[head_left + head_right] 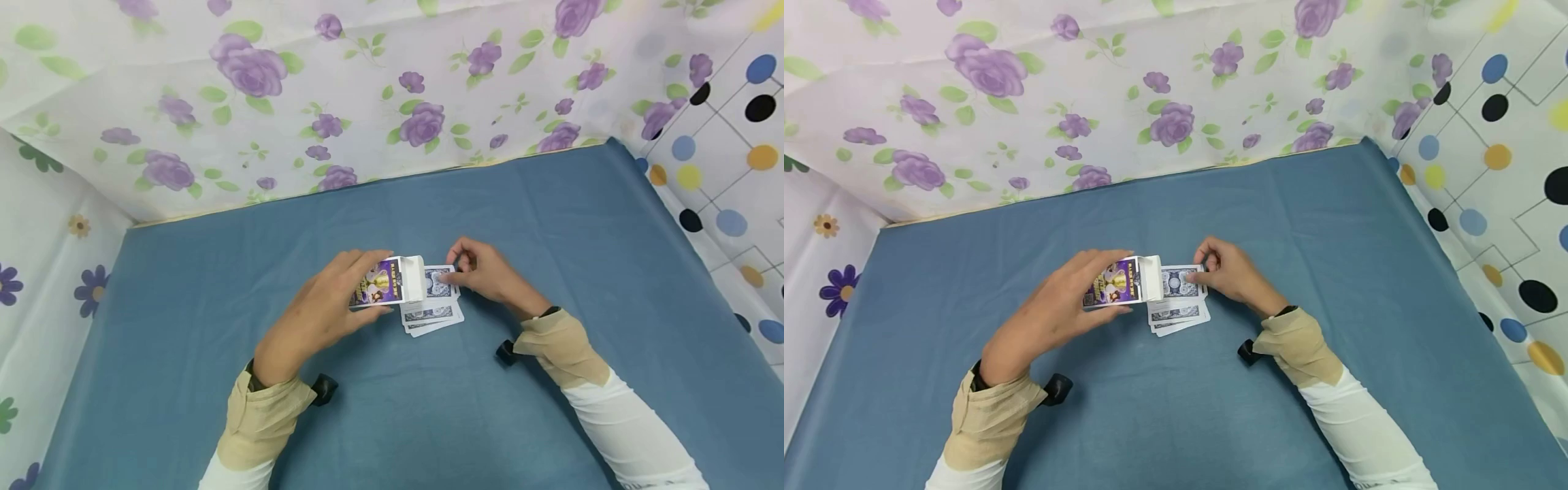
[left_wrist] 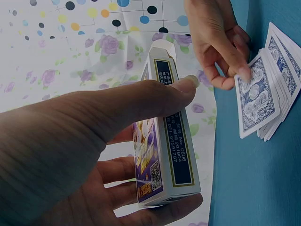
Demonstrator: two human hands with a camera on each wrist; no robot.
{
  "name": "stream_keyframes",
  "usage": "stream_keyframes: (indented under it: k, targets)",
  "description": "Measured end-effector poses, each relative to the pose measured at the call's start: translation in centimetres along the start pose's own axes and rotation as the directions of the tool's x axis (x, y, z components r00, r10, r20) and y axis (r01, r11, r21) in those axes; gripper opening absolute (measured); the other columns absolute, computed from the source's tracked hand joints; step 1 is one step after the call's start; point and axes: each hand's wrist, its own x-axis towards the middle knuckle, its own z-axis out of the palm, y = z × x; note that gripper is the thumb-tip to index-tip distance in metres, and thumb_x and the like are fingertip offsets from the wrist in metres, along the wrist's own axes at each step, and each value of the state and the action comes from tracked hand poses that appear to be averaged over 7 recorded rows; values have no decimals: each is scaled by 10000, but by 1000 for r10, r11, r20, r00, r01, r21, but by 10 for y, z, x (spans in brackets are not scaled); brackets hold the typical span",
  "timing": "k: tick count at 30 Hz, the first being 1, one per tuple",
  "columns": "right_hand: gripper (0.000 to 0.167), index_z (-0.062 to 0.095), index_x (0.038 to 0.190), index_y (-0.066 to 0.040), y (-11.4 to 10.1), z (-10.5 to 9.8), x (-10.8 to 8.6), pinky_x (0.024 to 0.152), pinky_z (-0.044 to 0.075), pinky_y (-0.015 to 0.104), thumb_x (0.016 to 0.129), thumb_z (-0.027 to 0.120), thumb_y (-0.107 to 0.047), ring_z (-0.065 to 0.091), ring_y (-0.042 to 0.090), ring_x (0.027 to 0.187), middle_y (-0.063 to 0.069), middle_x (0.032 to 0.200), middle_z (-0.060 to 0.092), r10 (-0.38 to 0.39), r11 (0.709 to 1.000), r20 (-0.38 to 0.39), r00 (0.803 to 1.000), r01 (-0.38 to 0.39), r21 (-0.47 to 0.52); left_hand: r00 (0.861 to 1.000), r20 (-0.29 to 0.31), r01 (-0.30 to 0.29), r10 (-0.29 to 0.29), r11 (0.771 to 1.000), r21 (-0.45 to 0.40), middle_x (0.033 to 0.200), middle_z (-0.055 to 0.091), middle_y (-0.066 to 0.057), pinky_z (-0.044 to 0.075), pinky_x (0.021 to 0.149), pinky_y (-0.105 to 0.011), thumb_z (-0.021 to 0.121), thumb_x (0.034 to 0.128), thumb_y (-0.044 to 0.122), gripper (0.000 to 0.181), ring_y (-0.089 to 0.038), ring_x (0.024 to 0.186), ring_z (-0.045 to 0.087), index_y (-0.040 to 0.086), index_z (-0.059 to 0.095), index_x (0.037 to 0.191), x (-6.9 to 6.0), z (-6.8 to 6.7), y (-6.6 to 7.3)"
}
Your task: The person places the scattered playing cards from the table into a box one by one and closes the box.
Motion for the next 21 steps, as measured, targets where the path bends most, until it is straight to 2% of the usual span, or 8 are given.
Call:
stream_keyframes:
  k: [3,7,11,14,16,21]
  targets:
    - [194,620,936,-19,0,-6,-1,567,347,254,892,789,-105,395,130,587,27,684,450,33,995,25,999,-35,90,1000,1,-5,5,1000,-2,1316,559,-66,503,777,-362,852,844,231,728,-197,1056,532,181,493,1476,1,-1,0]
    - [233,626,935,-22,-4,-16,-3,528,350,255,932,756,-215,417,118,561,22,671,488,81,984,80,993,-93,152,1000,6,-3,3,1000,-4,1331,558,-68,506,791,-372,854,843,232,729,-200,1078,534,180,493,1475,1,-2,-1]
    - [273,618,977,-23,-7,-25,-3,531,422,281,948,738,-266,566,235,616,109,728,610,101,970,108,989,-122,209,1000,13,6,-6,1000,1,1349,555,-75,511,801,-385,853,843,236,736,-209,1102,537,186,487,1479,1,-2,-1]
    - [277,612,1020,-11,-9,-32,-5,540,476,318,961,723,-258,660,344,717,223,820,670,88,962,90,992,-108,249,1000,17,10,-10,1000,4,1348,554,-75,509,797,-384,853,843,231,737,-211,1094,535,189,485,1480,1,-3,0]
    - [274,608,1041,-5,-12,-37,-6,537,496,335,969,713,-248,692,364,743,261,861,680,71,958,58,996,-85,275,1000,19,13,-13,1000,6,1345,552,-69,508,800,-381,853,844,232,738,-207,1092,533,193,484,1481,2,-3,0]
    - [281,607,1085,-7,-23,-45,-11,553,540,361,993,680,-263,714,376,726,207,895,721,-9,947,-19,1000,15,320,1000,23,17,-17,1000,19,1346,549,-62,511,793,-380,852,844,247,740,-204,1080,534,198,482,1483,2,-1,1]
